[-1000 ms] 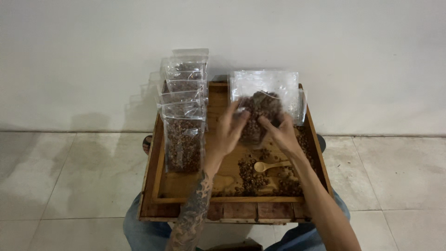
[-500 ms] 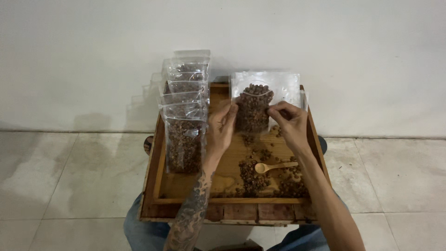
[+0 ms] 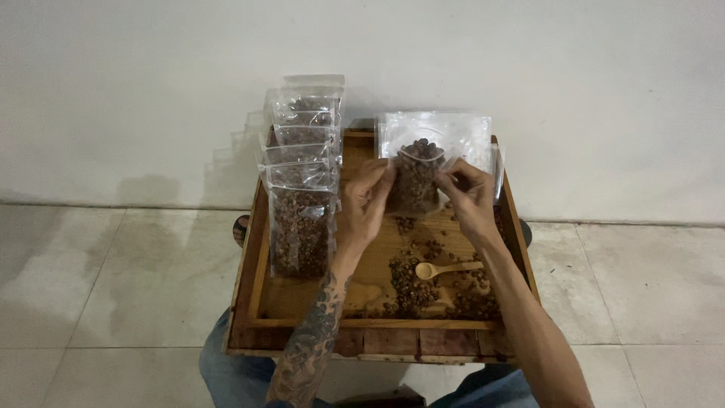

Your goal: The person scoops brown granules from a wooden tray into clear plastic bags using a wooden spoon. After filling each bag, they seal it and place it in a stack of completed packages.

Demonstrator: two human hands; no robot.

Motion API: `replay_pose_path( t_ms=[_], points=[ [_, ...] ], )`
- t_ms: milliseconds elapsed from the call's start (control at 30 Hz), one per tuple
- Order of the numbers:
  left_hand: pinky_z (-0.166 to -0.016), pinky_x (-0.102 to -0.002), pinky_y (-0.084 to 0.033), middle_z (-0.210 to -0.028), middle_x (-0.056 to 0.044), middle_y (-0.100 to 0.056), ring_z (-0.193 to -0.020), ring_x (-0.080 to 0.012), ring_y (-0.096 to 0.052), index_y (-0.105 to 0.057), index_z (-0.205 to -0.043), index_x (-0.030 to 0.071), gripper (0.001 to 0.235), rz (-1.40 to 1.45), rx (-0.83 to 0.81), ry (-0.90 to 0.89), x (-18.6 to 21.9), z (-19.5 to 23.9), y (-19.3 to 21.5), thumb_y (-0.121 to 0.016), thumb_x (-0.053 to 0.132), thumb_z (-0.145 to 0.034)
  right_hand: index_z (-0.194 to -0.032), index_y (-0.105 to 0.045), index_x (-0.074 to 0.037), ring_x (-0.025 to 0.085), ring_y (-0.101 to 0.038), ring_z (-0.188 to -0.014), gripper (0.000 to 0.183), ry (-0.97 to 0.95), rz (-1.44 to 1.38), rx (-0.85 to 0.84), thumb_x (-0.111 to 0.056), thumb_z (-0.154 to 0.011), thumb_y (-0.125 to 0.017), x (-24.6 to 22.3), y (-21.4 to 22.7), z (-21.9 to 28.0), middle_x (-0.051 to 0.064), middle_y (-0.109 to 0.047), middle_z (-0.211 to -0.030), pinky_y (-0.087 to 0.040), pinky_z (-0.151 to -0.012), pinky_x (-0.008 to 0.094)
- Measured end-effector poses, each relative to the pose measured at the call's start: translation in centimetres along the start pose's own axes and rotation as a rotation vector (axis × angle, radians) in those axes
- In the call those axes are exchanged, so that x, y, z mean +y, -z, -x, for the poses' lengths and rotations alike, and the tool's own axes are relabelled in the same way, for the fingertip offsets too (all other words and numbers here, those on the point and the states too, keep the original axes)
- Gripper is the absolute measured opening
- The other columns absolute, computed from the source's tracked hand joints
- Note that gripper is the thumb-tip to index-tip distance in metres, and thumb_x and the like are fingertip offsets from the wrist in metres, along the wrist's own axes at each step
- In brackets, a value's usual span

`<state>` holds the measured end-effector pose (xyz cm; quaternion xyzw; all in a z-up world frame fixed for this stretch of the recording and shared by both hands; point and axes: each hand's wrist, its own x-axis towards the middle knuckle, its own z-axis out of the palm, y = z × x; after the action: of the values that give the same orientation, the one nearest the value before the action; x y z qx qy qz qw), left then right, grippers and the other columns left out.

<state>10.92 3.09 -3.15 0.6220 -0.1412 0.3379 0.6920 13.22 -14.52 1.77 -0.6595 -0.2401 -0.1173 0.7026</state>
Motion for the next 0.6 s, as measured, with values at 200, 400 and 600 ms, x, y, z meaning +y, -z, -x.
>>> replay_pose_path(
  t_ms=[200,400,600],
  points=[
    [-0.095,-0.038,-0.052,-0.100,-0.010,-0.075,-0.102,-0.0219,-0.067,-0.082,-0.108,0.010,0.020,-0.040,-0.030,-0.013,0.3,-0.1,0.3,-0.067,0.021,-0.104,-0.078,-0.057,-0.005,0.010,-0.047,-0.077,0.028,-0.003,-0.025,0.019,0.007,-0.101,-0.068,-1.5,-0.4,0.2,0.002,-0.052,-0.071,-0.050,-0.081,0.037],
    [-0.104,-0.043,-0.053,-0.117,-0.011,-0.077,-0.112,-0.0211,-0.068,-0.078,-0.124,0.011,0.027,0.037,-0.115,0.076,2.0,0.0,-0.1,-0.072,0.024,-0.101,-0.082,-0.064,-0.008,0.008,-0.048,-0.075,0.025,0.001,-0.058,0.070,0.000,-0.106,-0.066,-1.2,0.1,-0.1,0.000,-0.056,-0.076,-0.050,-0.083,0.033],
    [-0.107,-0.048,-0.053,-0.116,-0.013,-0.078,-0.116,-0.0291,-0.070,-0.076,-0.124,0.011,0.045,-0.007,-0.220,0.139,1.5,0.8,0.5,-0.091,0.023,-0.083,-0.092,-0.069,-0.006,0.018,-0.064,-0.092,0.010,-0.078,0.001,0.040,-0.003,-0.101,-0.072,-0.2,1.2,0.6,0.007,-0.068,-0.089,-0.054,-0.095,0.043]
  ],
)
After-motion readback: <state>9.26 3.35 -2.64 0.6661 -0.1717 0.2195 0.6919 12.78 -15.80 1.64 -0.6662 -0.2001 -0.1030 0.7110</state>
